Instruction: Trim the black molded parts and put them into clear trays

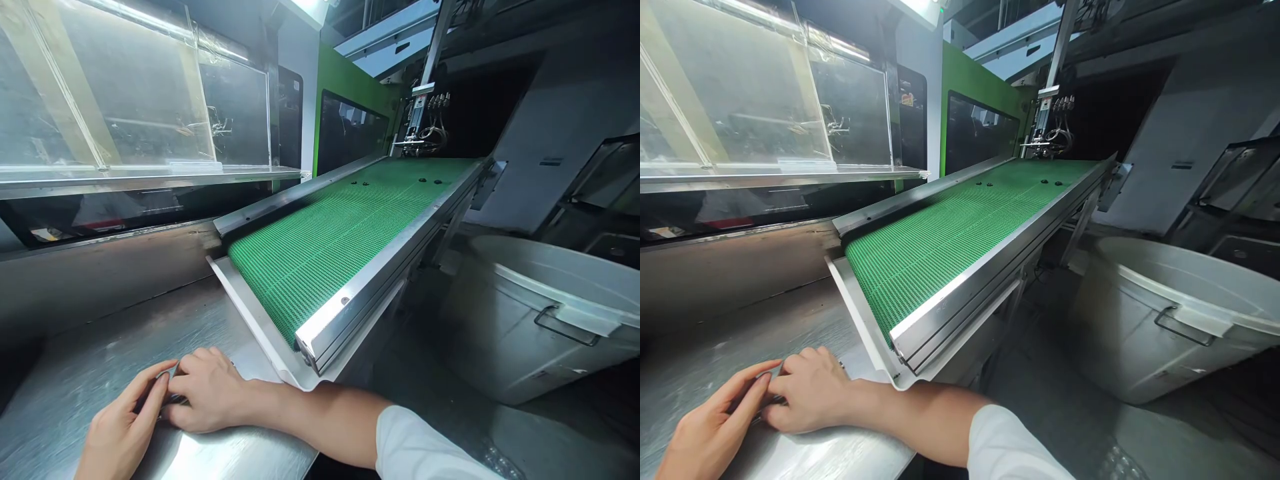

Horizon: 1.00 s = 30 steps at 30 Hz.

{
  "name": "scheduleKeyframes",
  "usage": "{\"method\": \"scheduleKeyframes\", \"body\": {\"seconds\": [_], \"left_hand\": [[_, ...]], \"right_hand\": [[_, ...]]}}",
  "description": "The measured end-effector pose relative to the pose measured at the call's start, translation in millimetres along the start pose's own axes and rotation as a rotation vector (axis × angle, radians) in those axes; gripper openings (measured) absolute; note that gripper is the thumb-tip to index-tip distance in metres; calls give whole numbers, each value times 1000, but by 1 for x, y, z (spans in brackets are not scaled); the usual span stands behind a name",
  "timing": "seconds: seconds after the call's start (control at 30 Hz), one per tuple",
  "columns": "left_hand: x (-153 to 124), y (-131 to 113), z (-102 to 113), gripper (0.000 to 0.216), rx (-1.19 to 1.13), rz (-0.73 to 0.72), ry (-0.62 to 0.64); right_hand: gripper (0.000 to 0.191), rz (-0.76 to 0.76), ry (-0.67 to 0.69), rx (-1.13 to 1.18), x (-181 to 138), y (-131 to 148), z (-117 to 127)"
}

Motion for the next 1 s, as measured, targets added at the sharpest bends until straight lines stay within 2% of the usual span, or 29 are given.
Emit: {"method": "scheduleKeyframes", "body": {"seconds": [0.27, 1.0], "left_hand": [[-1, 2, -3, 52, 18, 109, 35], [0, 8, -3, 56, 23, 89, 40]], "right_hand": [[24, -7, 18, 17, 0, 0, -2], [28, 8, 35, -18, 0, 2, 2]]}}
Point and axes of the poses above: each hand's wrist, its own x-axis towards the middle knuckle, its own z-axis out of the back of the hand, y = z × x, the point moved 7 cm from there along x, towards the middle knuckle, and after that the axes turned 7 degrees about -x, right-handed, at the moved point
